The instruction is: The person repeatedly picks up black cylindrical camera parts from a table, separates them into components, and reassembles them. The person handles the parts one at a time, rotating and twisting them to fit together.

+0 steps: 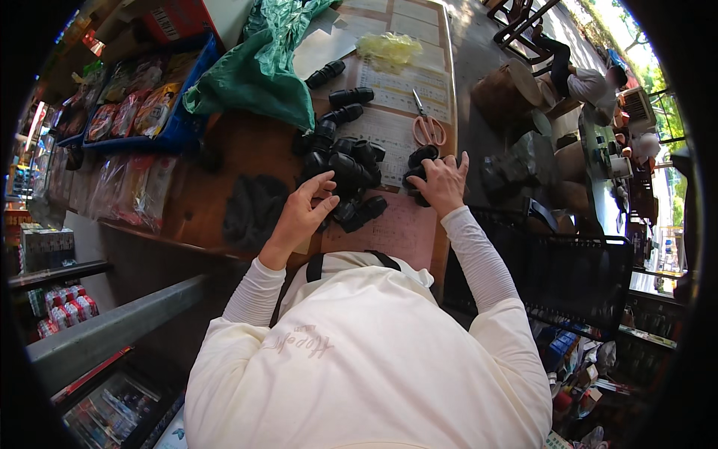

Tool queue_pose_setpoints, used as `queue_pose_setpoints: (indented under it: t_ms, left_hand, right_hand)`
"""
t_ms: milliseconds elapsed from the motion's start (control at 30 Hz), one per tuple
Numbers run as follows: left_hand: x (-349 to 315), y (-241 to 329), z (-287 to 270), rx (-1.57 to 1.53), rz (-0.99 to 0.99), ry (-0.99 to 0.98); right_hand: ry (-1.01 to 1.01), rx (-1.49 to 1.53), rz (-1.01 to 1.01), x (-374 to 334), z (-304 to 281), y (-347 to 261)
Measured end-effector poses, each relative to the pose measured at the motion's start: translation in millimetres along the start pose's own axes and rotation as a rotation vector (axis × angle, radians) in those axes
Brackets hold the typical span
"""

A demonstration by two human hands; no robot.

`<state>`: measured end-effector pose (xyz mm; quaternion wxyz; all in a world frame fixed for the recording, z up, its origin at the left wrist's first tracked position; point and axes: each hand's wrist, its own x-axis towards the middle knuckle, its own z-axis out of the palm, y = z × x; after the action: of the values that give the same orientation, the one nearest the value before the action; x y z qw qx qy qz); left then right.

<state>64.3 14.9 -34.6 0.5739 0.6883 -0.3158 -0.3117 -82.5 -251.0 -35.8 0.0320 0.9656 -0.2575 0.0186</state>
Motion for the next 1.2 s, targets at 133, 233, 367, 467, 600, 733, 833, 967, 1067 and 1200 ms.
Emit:
queue_pose_setpoints:
  t_ms: [133,233,367,467,600,733,833,967,1067,1200]
  left_hand:
    - [4.3,2.6,-1.6,-0.014,0.012,0.018]
    - [5.3,-1.3,-3.9,-0.04,0.017,0.051]
    - [12.0,1.1,-5.3,-0.06,0.001,0.033]
    - [14.4,4.5,-9.3,-0.077,0.014,-0.001]
    - [16.7,0.4,-19.4,-0.099,0.004,-0.006]
    - [25.9,-1.0,-24.1,-0.156,0.025,-0.023]
    - [41.3,3.1,-9.5,-0.113,0.133,-0.046]
    - [52.1,29.0,9.8,0.05,0.173,-0.117]
    - [52.0,38.4,15.8,0.09,0.195,-0.062]
    - [50.0,46.7,16.4,0.221,0.391,0.115]
  right_hand:
    - [-0.026,-0.039,0.032,6.1,-14.0,-8.5]
    - [0.079,0.081,-0.028,19.7,-20.3,-23.9]
    - [0.034,0.486,-0.145,63.6,26.3,-59.6]
    - [-0.246,0.468,-0.079,87.6,47.6,-77.1]
    - [-0.309,0.409,-0.131,92.9,55.5,-67.8]
    - [-0.215,0.41,-0.068,80.7,1.3,-55.5]
    - [-0.057,0.599,-0.081,73.0,-51.8,-48.9]
    - [-0.155,1.08,0.033,55.7,-81.9,-50.9]
    - [-0.131,1.315,0.074,41.0,-85.0,-61.3]
    - [-0.029,1.041,-0.014,38.5,-93.7,-62.1]
